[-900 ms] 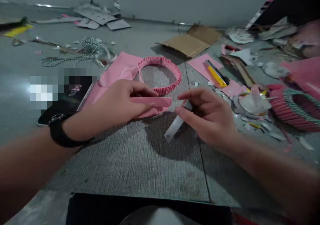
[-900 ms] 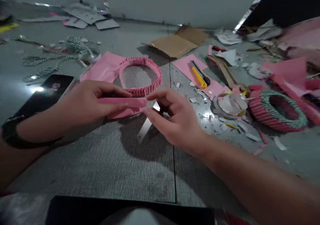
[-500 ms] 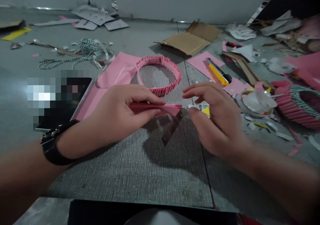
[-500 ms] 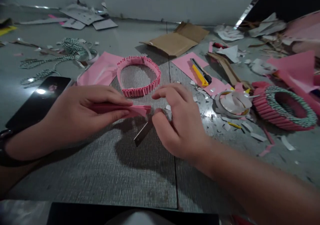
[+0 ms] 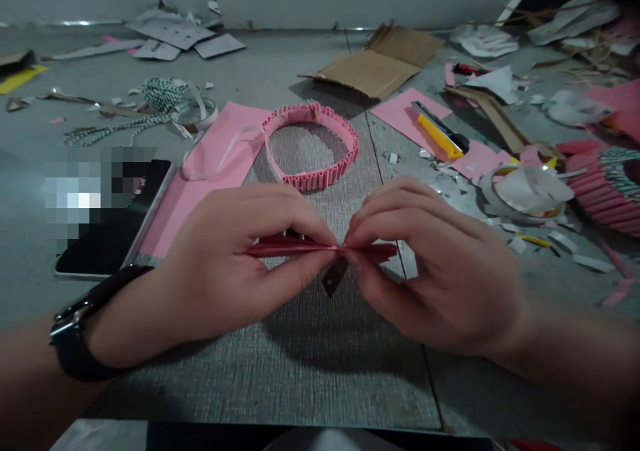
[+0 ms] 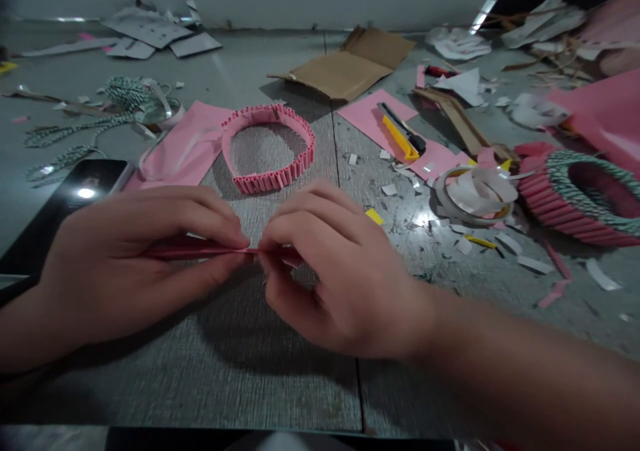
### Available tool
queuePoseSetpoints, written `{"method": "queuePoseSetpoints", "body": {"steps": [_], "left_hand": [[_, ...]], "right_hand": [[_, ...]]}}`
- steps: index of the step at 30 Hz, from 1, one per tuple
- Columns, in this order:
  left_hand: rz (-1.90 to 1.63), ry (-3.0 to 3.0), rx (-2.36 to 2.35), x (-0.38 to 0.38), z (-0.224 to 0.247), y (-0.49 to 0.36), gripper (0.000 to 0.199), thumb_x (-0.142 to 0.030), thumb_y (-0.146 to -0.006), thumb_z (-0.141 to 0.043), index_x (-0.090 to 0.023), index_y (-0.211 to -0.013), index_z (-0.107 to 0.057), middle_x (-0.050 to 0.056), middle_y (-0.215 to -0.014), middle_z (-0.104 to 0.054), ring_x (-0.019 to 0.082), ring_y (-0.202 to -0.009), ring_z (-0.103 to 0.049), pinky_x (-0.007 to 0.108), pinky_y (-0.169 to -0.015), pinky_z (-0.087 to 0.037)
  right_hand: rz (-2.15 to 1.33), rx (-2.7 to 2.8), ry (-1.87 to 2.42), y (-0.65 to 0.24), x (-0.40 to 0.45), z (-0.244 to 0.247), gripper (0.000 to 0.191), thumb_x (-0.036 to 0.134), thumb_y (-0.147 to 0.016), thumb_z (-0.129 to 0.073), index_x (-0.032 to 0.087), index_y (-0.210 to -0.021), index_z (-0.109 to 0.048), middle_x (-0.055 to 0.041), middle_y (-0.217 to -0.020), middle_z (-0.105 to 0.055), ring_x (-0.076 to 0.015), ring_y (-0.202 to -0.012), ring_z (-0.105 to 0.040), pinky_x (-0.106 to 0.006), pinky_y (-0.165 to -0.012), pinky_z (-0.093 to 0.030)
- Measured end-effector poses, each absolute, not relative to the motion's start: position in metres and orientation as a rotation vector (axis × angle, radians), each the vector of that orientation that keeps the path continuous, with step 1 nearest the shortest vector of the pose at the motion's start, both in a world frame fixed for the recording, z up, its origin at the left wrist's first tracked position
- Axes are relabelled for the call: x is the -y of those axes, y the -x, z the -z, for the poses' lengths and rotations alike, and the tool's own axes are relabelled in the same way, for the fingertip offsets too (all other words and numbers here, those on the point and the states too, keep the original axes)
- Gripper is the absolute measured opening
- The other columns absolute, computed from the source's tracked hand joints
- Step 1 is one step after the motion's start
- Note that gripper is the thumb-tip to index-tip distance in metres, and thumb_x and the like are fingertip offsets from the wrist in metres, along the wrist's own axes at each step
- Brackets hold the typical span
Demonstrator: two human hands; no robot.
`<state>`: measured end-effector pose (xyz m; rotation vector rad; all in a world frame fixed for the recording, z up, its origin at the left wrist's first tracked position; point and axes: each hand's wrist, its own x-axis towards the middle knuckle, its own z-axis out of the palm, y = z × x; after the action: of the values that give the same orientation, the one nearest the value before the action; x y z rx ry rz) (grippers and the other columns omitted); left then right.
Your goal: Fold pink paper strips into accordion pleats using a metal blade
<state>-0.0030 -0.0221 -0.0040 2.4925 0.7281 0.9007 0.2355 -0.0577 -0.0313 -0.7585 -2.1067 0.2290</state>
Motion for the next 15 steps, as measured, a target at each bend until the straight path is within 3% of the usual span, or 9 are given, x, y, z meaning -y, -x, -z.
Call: {"method": "queuePoseSetpoints", "body": {"steps": [8, 15], "left_hand": [[-0.82, -2.577, -0.687, 0.028, -0.001, 0.007, 0.012, -0.012, -0.101, -0.072, -0.024, -0.1, -0.073, -0.002, -0.096, -0.081, 0.013, -0.091, -0.078, 0.024, -0.084, -0.065], [-0.817, -2.591, -0.586, 0.024, -0.012, 0.007, 0.014, -0.012, -0.098, -0.075, -0.026, -0.102, -0.076, -0.002, -0.097, -0.082, 0.011, -0.086, -0.078, 0.02, -0.077, -0.066]], "right_hand": [[-0.171, 2.19, 0.751, -0.234, 0.062, 0.028, 0.013, 0.006, -0.1, -0.067, 0.019, -0.1, -0.068, -0.005, -0.097, -0.081, -0.0187, -0.092, -0.072, -0.038, -0.088, -0.064], [-0.089, 2.225, 0.762, -0.237, 0.07, 0.018, 0.016, 0.008, -0.102, -0.07, 0.023, -0.106, -0.07, -0.0048, -0.105, -0.083, -0.0217, -0.099, -0.076, -0.042, -0.092, -0.067]]}}
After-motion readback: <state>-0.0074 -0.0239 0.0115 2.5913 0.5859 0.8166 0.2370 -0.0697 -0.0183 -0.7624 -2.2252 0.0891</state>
